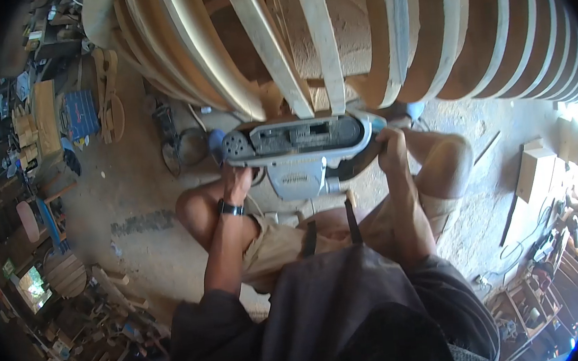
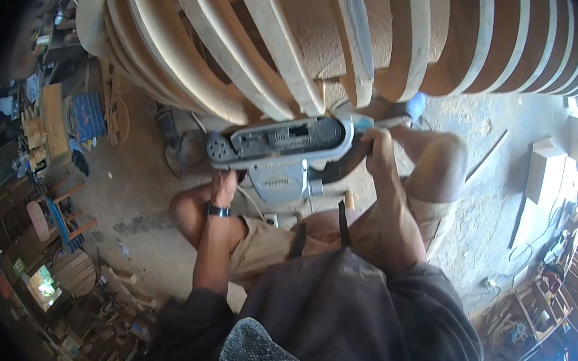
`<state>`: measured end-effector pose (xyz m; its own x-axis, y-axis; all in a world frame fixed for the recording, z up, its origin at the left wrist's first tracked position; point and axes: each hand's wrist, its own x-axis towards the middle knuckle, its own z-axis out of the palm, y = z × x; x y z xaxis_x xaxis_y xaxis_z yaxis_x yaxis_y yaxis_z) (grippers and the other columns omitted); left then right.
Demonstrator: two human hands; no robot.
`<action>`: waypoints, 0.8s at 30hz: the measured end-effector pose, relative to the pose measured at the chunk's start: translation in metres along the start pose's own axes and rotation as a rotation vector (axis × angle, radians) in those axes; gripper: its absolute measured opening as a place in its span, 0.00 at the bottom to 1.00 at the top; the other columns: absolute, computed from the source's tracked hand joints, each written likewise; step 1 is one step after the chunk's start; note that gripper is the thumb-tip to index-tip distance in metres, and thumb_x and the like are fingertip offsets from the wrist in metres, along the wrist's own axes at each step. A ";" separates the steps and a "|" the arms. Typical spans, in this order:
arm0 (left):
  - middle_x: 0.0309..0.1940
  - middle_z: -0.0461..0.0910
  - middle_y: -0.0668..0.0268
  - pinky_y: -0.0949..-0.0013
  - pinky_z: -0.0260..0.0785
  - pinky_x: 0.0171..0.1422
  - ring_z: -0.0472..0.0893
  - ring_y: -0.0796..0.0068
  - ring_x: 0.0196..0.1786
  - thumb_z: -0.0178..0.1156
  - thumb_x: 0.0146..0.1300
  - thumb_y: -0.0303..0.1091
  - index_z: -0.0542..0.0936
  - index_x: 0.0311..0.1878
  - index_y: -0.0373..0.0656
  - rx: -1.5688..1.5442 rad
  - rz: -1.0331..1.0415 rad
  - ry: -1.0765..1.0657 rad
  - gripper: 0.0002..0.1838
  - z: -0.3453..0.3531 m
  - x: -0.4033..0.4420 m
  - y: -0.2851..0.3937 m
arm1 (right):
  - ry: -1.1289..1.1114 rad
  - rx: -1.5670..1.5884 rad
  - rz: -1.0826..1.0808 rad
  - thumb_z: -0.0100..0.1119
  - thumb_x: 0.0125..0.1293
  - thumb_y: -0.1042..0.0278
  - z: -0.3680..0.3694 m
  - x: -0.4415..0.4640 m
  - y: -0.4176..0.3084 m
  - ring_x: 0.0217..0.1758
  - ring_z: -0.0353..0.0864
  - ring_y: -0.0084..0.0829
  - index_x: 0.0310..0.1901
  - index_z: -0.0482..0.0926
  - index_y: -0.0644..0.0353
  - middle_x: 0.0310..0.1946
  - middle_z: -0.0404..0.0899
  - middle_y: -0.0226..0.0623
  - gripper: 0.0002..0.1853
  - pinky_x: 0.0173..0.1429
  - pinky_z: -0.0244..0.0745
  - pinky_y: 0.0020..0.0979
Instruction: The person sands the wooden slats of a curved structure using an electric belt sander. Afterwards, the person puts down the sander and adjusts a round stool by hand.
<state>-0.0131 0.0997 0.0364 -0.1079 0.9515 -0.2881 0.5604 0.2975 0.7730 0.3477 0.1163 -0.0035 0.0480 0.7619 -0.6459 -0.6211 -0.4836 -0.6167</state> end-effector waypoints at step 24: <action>0.41 0.82 0.55 0.62 0.70 0.48 0.81 0.61 0.46 0.54 0.58 0.32 0.80 0.44 0.39 0.035 -0.044 -0.050 0.13 0.012 0.005 -0.034 | 0.201 0.017 0.168 0.50 0.43 0.78 0.023 0.013 -0.009 0.28 0.73 0.32 0.25 0.73 0.63 0.23 0.71 0.34 0.05 0.38 0.67 0.29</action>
<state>-0.0227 0.0937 0.0017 -0.0923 0.9324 -0.3495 0.5842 0.3350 0.7393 0.3361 0.1410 0.0040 0.0961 0.5700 -0.8160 -0.6464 -0.5877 -0.4866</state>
